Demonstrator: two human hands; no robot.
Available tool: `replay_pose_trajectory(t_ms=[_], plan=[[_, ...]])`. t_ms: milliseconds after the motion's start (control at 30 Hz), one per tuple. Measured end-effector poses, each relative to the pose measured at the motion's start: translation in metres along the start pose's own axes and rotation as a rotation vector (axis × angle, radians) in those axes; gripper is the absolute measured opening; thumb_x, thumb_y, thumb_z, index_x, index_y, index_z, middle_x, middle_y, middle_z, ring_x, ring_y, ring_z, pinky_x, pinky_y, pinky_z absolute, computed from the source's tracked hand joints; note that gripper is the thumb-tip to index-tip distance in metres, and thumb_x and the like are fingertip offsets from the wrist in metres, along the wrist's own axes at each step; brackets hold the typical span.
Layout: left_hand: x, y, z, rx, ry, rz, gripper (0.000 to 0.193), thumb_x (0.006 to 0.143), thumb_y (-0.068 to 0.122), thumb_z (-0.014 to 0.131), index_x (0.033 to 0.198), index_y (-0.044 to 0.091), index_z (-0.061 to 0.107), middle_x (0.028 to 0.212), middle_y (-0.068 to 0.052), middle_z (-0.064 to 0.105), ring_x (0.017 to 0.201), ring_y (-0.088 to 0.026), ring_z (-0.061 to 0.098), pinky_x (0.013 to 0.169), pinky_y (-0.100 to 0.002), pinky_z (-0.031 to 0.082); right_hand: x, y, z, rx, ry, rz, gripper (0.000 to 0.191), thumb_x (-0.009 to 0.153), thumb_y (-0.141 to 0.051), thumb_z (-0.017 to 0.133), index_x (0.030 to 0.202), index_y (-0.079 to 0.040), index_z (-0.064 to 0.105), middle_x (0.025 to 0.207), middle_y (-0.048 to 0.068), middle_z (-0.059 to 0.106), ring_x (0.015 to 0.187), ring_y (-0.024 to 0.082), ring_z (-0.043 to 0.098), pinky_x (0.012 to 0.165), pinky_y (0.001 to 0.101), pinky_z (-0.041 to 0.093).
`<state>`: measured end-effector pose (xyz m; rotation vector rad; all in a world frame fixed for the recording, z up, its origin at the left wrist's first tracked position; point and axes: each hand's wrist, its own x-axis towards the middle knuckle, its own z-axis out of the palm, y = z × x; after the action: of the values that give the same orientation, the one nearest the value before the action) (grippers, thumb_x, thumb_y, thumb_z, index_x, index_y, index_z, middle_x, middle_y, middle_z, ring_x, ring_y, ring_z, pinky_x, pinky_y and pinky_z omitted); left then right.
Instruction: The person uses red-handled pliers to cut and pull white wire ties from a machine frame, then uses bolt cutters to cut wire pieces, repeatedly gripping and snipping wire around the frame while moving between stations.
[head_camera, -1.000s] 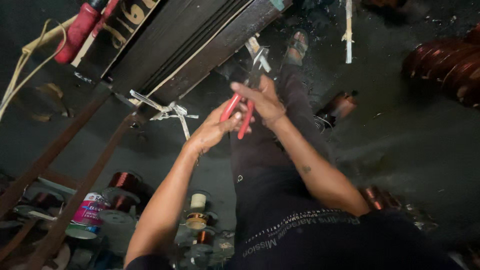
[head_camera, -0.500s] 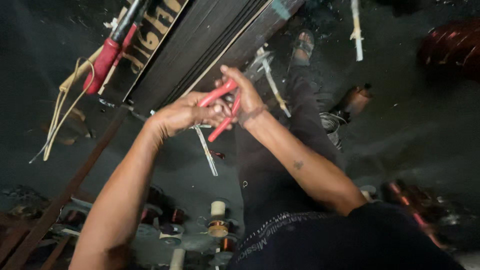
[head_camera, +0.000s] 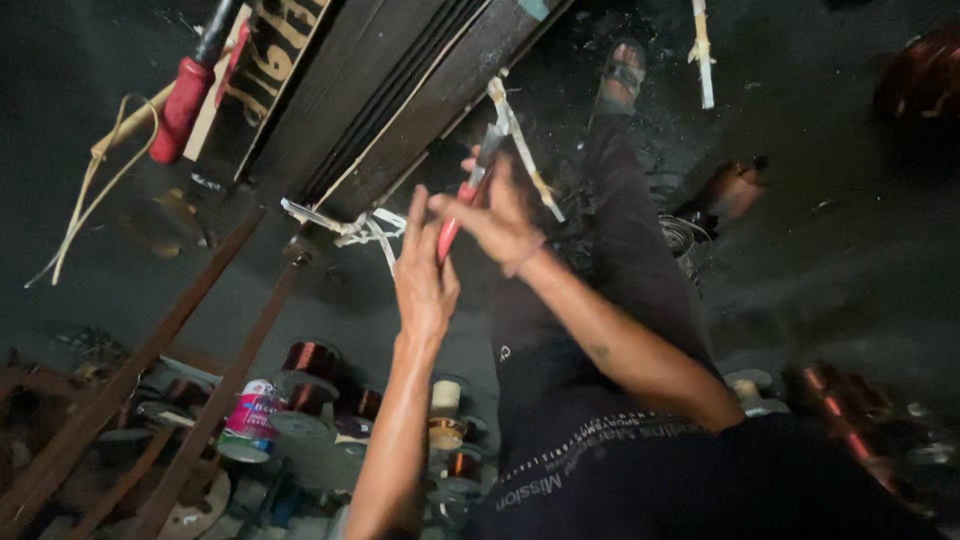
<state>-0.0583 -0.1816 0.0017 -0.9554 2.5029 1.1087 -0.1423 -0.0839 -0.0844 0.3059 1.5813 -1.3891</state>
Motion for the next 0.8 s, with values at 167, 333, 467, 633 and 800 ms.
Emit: replay_pose_trajectory(t_ms=[167,333,467,633,800], plan=[[-0.017,0.004,-0.027,-0.096,-0.237,-0.192,0.042,0.085,-0.008,0.061,0.125,0.002,0.063,0.148,-0.019,0.052,0.127,-0.040,0.064,0.101,-0.042,0.055,-0.028,0.001,0.030,0.242,-0.047,-0.054,0.078,0.081,-0.022,0.087,0.138,-0.001,0.038,0.115,0.013,0.052,0.101,0.015,0.056,0.086,0.0316,0.052],[-0.018,0.016,0.005,0.215,0.004,0.007,0.027,0.077,-0.013,0.061,0.103,-0.006,0.061,0.164,-0.037,0.022,0.144,-0.055,0.041,0.115,-0.052,0.043,0.004,0.016,0.022,0.806,-0.438,0.172,0.061,0.094,-0.016,0.064,0.150,-0.006,0.042,0.140,0.014,0.057,0.120,0.019,0.060,0.104,0.0337,0.050],[-0.006,0.013,0.029,0.182,0.067,0.062,0.032,0.076,-0.011,0.061,0.108,-0.004,0.063,0.163,-0.039,0.015,0.152,-0.060,0.022,0.125,-0.060,0.029,0.028,0.008,0.000,0.739,-0.541,0.037,0.062,0.093,-0.018,0.056,0.153,-0.013,0.039,0.153,0.007,0.053,0.133,0.015,0.056,0.108,0.0308,0.047],[0.003,0.016,0.033,0.467,0.118,0.087,0.038,0.077,-0.003,0.069,0.114,0.006,0.069,0.164,-0.035,0.015,0.154,-0.056,0.014,0.125,-0.068,0.017,0.038,-0.001,-0.009,0.759,-0.562,-0.009,0.053,0.096,-0.023,0.058,0.146,-0.011,0.045,0.138,0.008,0.061,0.129,0.017,0.059,0.107,0.0317,0.049],[0.014,0.005,0.026,0.610,0.191,0.049,0.046,0.072,0.002,0.073,0.117,0.001,0.067,0.159,-0.036,0.025,0.148,-0.057,0.023,0.120,-0.070,0.020,0.041,0.006,0.013,0.973,-0.535,0.073,0.030,0.106,-0.029,0.061,0.127,-0.009,0.053,0.109,0.006,0.062,0.098,0.012,0.059,0.083,0.0271,0.047]])
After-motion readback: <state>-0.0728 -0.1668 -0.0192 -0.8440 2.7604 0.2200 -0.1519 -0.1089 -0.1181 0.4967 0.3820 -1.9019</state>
